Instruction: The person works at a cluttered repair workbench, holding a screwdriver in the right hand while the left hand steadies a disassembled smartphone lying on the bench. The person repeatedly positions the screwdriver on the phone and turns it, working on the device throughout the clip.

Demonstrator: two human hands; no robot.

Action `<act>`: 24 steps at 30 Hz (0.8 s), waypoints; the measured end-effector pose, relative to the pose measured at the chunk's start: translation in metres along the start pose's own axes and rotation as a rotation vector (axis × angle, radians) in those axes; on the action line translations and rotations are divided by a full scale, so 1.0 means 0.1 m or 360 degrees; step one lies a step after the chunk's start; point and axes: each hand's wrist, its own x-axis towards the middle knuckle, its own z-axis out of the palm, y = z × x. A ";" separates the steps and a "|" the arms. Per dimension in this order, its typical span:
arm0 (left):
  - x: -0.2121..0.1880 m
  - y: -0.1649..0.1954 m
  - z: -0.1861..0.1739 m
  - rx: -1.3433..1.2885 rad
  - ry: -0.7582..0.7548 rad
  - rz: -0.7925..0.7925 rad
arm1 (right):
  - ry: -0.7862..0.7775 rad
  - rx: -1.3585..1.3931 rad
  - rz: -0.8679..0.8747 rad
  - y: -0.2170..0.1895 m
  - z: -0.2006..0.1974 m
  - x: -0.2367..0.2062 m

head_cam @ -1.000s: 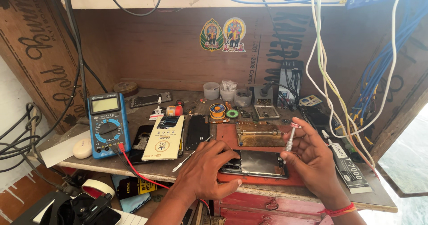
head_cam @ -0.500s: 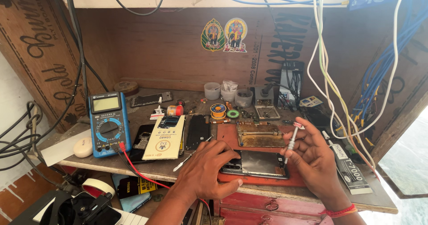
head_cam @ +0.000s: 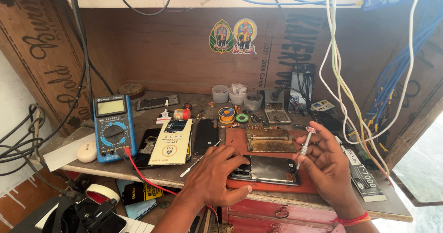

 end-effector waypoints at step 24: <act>-0.01 -0.02 0.01 0.0012 0.0021 0.0058 | 0.0174 -0.0055 0.0068 0.00 0.00 0.03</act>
